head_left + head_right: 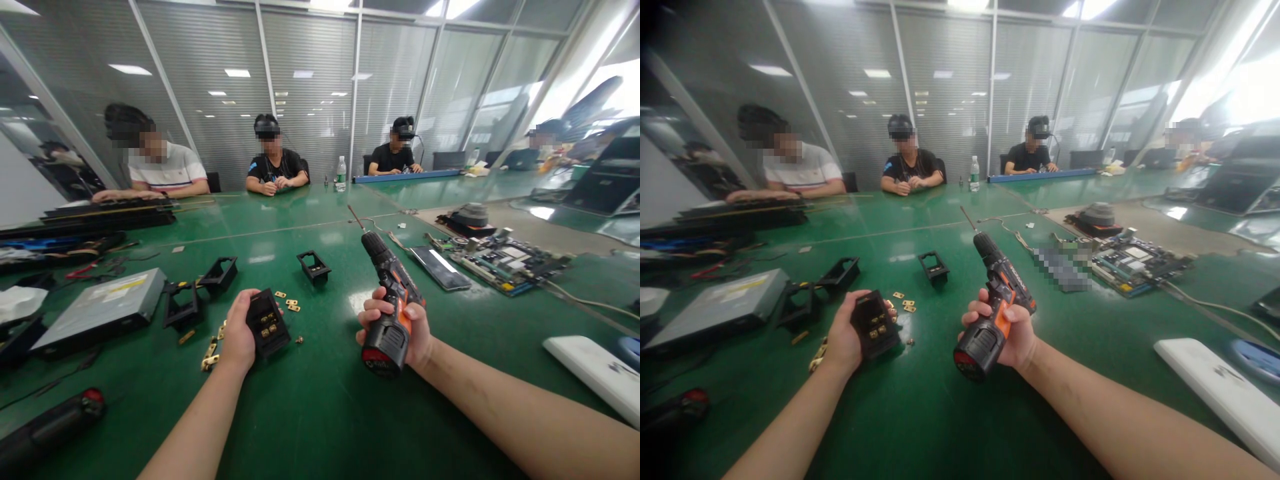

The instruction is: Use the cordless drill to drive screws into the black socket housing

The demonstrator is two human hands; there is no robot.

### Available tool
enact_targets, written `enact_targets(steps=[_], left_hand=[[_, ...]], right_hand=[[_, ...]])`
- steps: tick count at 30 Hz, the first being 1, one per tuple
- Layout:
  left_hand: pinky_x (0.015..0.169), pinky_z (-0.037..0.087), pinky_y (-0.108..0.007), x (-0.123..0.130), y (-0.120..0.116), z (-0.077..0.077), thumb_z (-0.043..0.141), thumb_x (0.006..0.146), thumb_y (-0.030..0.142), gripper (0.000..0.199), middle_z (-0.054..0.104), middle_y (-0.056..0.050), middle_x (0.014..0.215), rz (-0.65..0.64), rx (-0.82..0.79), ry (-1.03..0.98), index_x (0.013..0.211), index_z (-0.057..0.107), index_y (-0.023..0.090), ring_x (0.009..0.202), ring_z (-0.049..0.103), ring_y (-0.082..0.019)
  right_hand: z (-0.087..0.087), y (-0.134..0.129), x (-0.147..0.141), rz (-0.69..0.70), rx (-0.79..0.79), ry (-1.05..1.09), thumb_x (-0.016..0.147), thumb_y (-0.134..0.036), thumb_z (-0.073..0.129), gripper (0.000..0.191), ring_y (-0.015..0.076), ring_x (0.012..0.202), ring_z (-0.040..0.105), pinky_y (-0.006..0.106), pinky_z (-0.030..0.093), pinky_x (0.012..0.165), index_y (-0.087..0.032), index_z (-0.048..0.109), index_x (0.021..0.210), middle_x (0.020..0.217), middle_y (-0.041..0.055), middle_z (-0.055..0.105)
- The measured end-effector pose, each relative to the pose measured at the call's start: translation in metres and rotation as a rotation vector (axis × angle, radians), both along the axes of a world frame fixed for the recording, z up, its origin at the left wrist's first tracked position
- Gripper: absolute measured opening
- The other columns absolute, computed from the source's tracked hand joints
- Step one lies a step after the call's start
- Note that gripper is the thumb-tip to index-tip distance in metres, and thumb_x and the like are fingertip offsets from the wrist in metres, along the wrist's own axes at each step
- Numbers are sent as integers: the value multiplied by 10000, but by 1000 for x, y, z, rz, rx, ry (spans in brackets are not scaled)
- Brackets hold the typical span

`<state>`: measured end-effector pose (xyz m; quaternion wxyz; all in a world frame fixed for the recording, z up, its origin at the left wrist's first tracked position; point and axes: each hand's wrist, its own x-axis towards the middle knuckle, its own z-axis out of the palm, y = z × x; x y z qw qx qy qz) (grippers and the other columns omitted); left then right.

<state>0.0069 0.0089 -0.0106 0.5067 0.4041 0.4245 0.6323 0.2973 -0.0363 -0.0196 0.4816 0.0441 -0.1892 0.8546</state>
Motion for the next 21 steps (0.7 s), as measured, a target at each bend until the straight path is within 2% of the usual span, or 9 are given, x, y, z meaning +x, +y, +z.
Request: enact_targets(steps=[3,6,8,12,15,18,19,21], left_hand=[[622,582,-403,-2,1,-3,578,844,590,384,708,-32,836,-17,-12,-23,1018,573,248,692,702,-252],[617,579,-400,-2,1,-4,577,839,607,406,708,-35,825,-16,-18,-19,1018,573,243,694,702,-254],[618,577,-403,-1,0,-3,570,838,619,421,709,-39,815,-19,-25,-20,1019,571,239,692,702,-257],[637,579,-419,0,0,-1,558,839,642,441,709,-40,803,-18,-26,-27,1018,561,239,690,704,-260],[637,580,-420,0,-1,-1,557,834,654,451,707,-35,809,-25,-31,-30,1023,555,245,682,703,-253],[605,571,-395,-1,-2,-2,556,835,652,447,703,-33,807,-40,-26,-30,1021,557,246,667,697,-245],[601,569,-388,-2,-3,-2,558,836,649,442,702,-33,808,-44,-22,-31,1019,558,247,667,697,-244],[594,567,-386,-1,-3,-2,564,834,644,436,697,-31,800,-41,-20,-35,1011,558,245,662,696,-246]], right_hand=[[1,-1,-2,4,-24,-4,657,-248,794,388,113,812,595,364,499,857,-281,579,978,767,-97,581],[0,-2,-2,4,-31,-24,692,-476,817,402,107,765,569,350,498,842,-266,583,943,733,-91,549],[0,-2,-1,3,-16,-57,710,-539,789,443,100,723,542,341,496,836,-263,602,1002,696,-93,508],[2,-2,0,-10,68,-174,730,-380,744,624,101,659,494,326,495,801,-277,546,1312,625,-103,426],[11,-5,-5,-40,171,-284,679,-326,730,741,135,664,515,356,500,772,-255,514,1384,616,-88,454],[26,-8,-10,-110,263,-383,633,-281,733,749,163,720,568,384,500,769,-295,534,1355,800,-36,612],[33,-9,-10,-142,287,-416,626,-271,737,741,173,760,589,388,499,772,-317,540,1339,942,-11,652],[46,-11,-7,-224,328,-486,640,-262,742,714,199,888,616,384,495,789,-353,541,1319,1253,26,618]])
